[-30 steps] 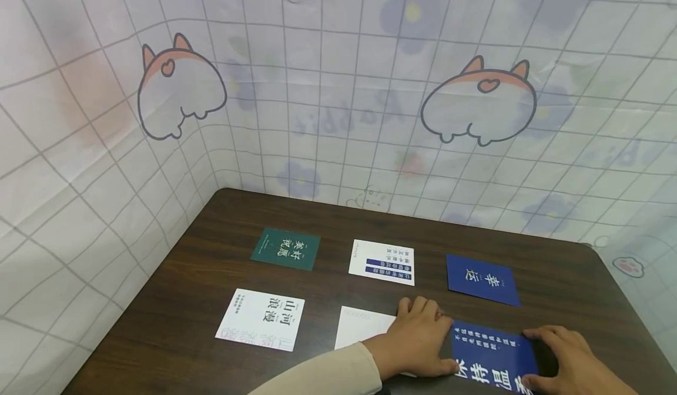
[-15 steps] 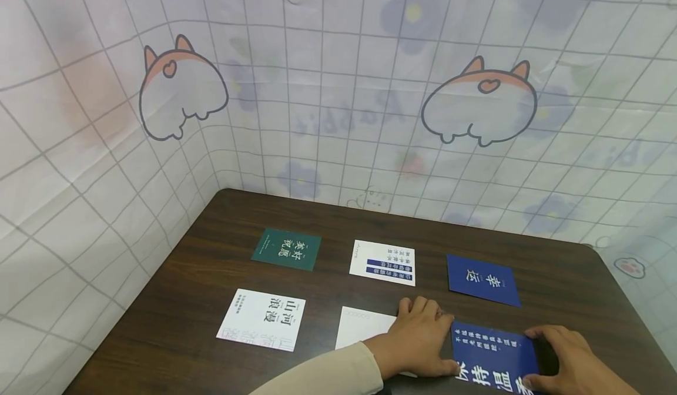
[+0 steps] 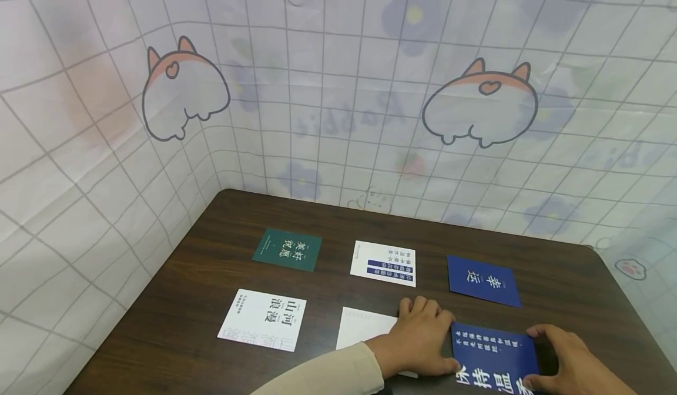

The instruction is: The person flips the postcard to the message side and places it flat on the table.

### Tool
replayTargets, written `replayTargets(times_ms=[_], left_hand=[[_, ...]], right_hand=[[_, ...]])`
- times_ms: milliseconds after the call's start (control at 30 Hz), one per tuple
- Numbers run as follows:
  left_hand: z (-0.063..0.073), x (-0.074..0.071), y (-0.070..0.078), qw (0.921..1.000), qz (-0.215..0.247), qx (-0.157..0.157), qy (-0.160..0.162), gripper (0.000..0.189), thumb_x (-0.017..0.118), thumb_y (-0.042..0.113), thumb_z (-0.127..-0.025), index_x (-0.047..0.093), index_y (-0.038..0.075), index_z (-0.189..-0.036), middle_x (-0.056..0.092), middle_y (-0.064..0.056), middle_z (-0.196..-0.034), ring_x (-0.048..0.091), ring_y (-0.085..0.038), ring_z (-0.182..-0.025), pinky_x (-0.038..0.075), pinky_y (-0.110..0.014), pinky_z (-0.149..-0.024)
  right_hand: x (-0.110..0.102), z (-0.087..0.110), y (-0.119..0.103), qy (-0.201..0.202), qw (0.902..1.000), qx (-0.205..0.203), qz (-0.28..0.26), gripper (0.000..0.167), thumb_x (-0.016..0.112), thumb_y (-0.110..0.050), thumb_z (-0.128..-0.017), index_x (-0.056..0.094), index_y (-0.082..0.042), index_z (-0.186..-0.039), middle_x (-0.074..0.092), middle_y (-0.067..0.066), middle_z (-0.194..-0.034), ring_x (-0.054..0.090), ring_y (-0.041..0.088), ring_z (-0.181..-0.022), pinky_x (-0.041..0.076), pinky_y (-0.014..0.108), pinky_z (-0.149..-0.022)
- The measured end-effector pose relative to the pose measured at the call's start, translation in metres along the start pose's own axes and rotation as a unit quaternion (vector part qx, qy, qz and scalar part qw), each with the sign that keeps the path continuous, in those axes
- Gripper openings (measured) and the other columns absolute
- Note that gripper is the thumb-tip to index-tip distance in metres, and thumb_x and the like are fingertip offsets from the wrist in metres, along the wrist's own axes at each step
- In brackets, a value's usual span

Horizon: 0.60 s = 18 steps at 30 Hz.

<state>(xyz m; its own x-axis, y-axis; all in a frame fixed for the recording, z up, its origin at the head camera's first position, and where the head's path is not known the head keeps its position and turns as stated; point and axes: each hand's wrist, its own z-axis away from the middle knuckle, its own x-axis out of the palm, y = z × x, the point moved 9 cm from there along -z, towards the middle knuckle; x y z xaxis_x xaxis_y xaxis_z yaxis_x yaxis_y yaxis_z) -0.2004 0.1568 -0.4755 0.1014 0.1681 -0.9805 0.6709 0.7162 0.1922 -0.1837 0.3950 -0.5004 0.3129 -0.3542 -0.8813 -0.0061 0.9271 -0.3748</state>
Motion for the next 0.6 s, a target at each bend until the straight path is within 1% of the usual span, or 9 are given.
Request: replayTargets(times_ms=[167,267,367,467,533,600], left_hand=[[0.001,-0.004,0.000,0.9997,0.017,-0.005,0.017,0.061,0.075,0.065,-0.082,0.058,0.030,-0.128,0.052,0.013,-0.110,0.038,-0.008,-0.101,0.028,-0.037,-0.084],[0.001,-0.006,0.001,0.9992,0.028,-0.007,0.027,0.058,0.076,0.062,-0.082,0.058,0.029,-0.127,0.055,0.014,-0.110,0.039,-0.007,-0.100,0.028,-0.036,-0.084],[0.001,-0.008,0.001,0.9986,0.039,-0.009,0.034,0.057,0.077,0.059,-0.083,0.057,0.029,-0.127,0.057,0.016,-0.113,0.041,-0.006,-0.101,0.028,-0.035,-0.084],[0.000,-0.010,0.002,0.9977,0.054,-0.010,0.040,0.056,0.079,0.056,-0.083,0.058,0.029,-0.127,0.059,0.018,-0.114,0.042,-0.005,-0.102,0.028,-0.034,-0.084],[0.000,-0.011,0.002,0.9968,0.067,-0.009,0.042,0.055,0.080,0.054,-0.083,0.058,0.029,-0.127,0.059,0.021,-0.110,0.043,-0.003,-0.102,0.028,-0.034,-0.085],[0.000,-0.011,0.002,0.9957,0.080,-0.007,0.045,0.055,0.081,0.051,-0.083,0.058,0.028,-0.128,0.058,0.025,-0.101,0.043,-0.002,-0.101,0.028,-0.034,-0.085]], right_hand=[[-0.002,0.002,-0.003,0.005,0.9993,-0.009,-0.035,0.090,0.095,-0.039,-0.069,0.047,0.008,-0.128,0.062,0.015,-0.114,0.059,0.030,-0.102,0.049,0.061,-0.091],[-0.004,0.006,-0.004,0.013,0.9988,-0.009,-0.047,0.085,0.094,-0.035,-0.072,0.043,0.005,-0.128,0.064,0.013,-0.111,0.063,0.031,-0.101,0.051,0.058,-0.088],[-0.004,0.009,-0.006,0.022,0.9985,-0.012,-0.048,0.082,0.092,-0.031,-0.075,0.040,0.004,-0.128,0.062,0.010,-0.106,0.065,0.031,-0.098,0.054,0.053,-0.082],[-0.006,0.011,-0.008,0.030,0.9983,-0.019,-0.045,0.079,0.091,-0.027,-0.077,0.039,0.003,-0.128,0.058,0.007,-0.101,0.064,0.025,-0.091,0.055,0.042,-0.075],[-0.008,0.012,-0.010,0.035,0.9981,-0.024,-0.045,0.075,0.089,-0.023,-0.079,0.039,0.003,-0.128,0.056,0.004,-0.097,0.061,0.018,-0.086,0.052,0.034,-0.071],[-0.009,0.014,-0.010,0.039,0.9979,-0.030,-0.043,0.071,0.088,-0.019,-0.081,0.040,0.003,-0.128,0.056,0.002,-0.094,0.057,0.011,-0.081,0.050,0.029,-0.068]])
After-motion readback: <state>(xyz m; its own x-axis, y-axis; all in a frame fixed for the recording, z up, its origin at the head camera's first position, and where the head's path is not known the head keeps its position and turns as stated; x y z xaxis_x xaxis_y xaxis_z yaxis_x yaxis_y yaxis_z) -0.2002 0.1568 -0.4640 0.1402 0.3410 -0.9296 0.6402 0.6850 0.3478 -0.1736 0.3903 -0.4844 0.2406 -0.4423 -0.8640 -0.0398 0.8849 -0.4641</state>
